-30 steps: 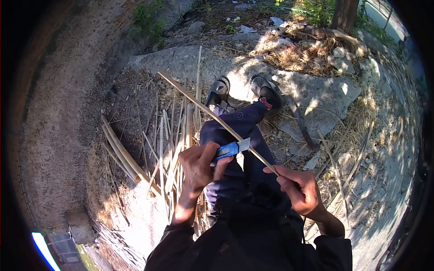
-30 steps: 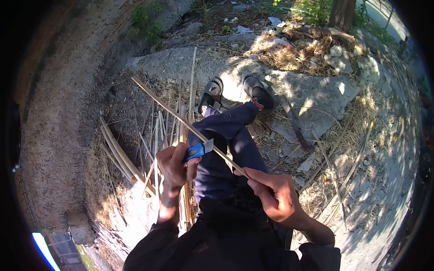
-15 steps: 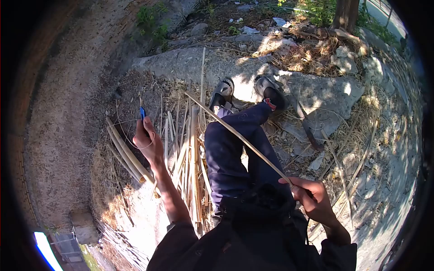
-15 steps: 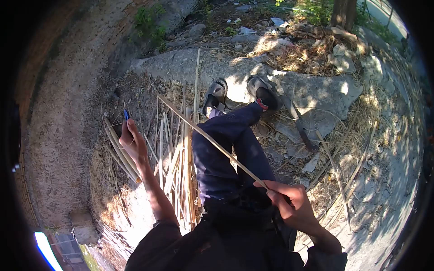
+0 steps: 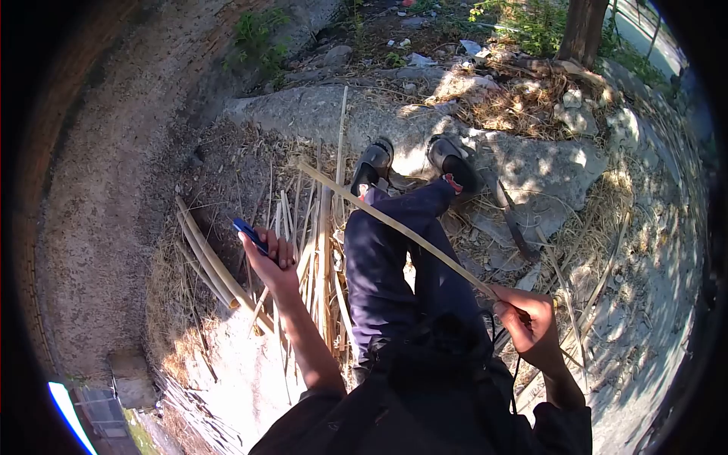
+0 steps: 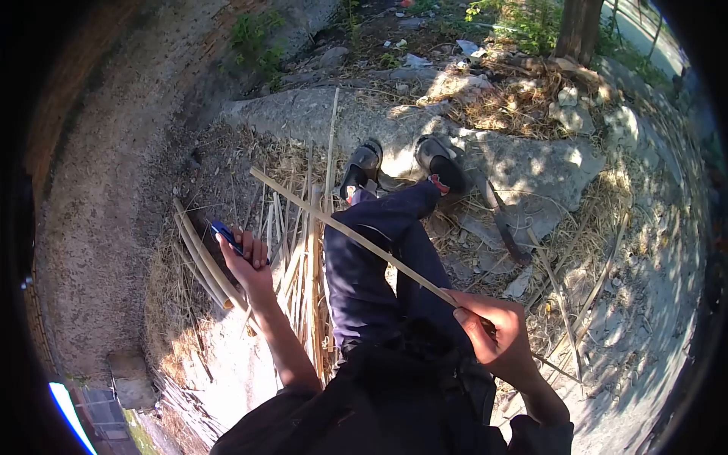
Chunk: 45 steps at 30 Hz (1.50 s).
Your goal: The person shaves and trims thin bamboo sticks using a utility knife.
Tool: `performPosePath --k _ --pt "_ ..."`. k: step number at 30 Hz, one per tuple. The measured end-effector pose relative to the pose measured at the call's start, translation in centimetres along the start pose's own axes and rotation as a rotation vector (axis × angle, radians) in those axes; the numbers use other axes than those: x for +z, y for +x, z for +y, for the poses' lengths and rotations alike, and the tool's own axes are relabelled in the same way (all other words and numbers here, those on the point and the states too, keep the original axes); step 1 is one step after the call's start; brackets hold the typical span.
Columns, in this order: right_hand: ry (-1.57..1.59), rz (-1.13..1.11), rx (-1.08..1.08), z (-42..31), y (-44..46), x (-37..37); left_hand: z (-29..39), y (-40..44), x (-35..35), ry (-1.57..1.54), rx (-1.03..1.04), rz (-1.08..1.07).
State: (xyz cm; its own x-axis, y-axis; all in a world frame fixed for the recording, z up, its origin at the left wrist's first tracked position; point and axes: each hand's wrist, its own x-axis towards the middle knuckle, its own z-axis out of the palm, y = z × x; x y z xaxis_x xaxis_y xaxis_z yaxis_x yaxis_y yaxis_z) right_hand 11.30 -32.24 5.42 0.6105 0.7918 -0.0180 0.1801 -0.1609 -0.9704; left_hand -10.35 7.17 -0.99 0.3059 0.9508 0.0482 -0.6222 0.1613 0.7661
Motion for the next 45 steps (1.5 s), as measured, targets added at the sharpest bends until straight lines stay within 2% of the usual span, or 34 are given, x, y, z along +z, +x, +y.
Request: performPosePath --k 4,6,8,11,14,23,25,28,31,34,36,40,42,45 --pt "-0.104 0.008 -0.124 -0.1 0.7 0.3 -2.1 -4.8 5.4 0.346 0.105 -0.136" --pt "-0.077 -0.005 -0.07 -0.1 0.7 0.3 -2.4 -6.7 5.9 0.598 0.226 -0.409" --pt "-0.048 -0.013 -0.019 -0.2 0.7 0.3 -1.9 -8.1 7.8 0.813 0.338 -0.536" --pt "-0.019 -0.019 -0.033 -0.2 0.7 0.3 -2.0 -9.0 8.6 0.923 0.356 -0.684" --pt "0.008 -0.029 -0.051 0.0 0.7 0.3 -3.0 -9.3 8.6 0.983 0.38 -0.74" --pt "-0.003 -0.107 0.022 -0.3 0.9 0.0 -2.8 -9.7 11.1 1.081 0.428 -0.772" --pt "-0.078 -0.06 -0.14 -0.5 1.1 0.2 -2.7 -9.7 11.4 1.11 0.446 -0.785" --pt "-0.099 -0.034 -0.171 -0.2 1.1 0.4 -2.6 -9.6 11.7 1.155 0.485 -0.797" --pt "-0.084 -0.078 -0.14 -0.4 1.2 0.2 -2.6 -9.7 12.1 1.154 0.491 -0.795" --pt "-0.066 -0.1 -0.061 -0.5 1.0 0.0 -2.6 -10.1 12.3 1.063 0.385 -0.696" --pt "-0.058 -0.086 -0.063 -0.5 1.0 0.2 -2.2 -9.9 11.9 1.207 0.44 -0.8" --pt "-0.049 -0.012 -0.113 0.1 1.0 0.8 -1.8 -10.3 12.0 1.268 0.422 -0.801" --pt "-0.089 -0.032 -0.126 -0.7 1.2 0.3 -1.9 -10.4 12.1 1.214 0.45 -0.729" --pt "-0.141 -0.023 -0.189 -0.7 1.2 0.3 -1.6 -10.2 11.8 1.256 0.523 -0.75"
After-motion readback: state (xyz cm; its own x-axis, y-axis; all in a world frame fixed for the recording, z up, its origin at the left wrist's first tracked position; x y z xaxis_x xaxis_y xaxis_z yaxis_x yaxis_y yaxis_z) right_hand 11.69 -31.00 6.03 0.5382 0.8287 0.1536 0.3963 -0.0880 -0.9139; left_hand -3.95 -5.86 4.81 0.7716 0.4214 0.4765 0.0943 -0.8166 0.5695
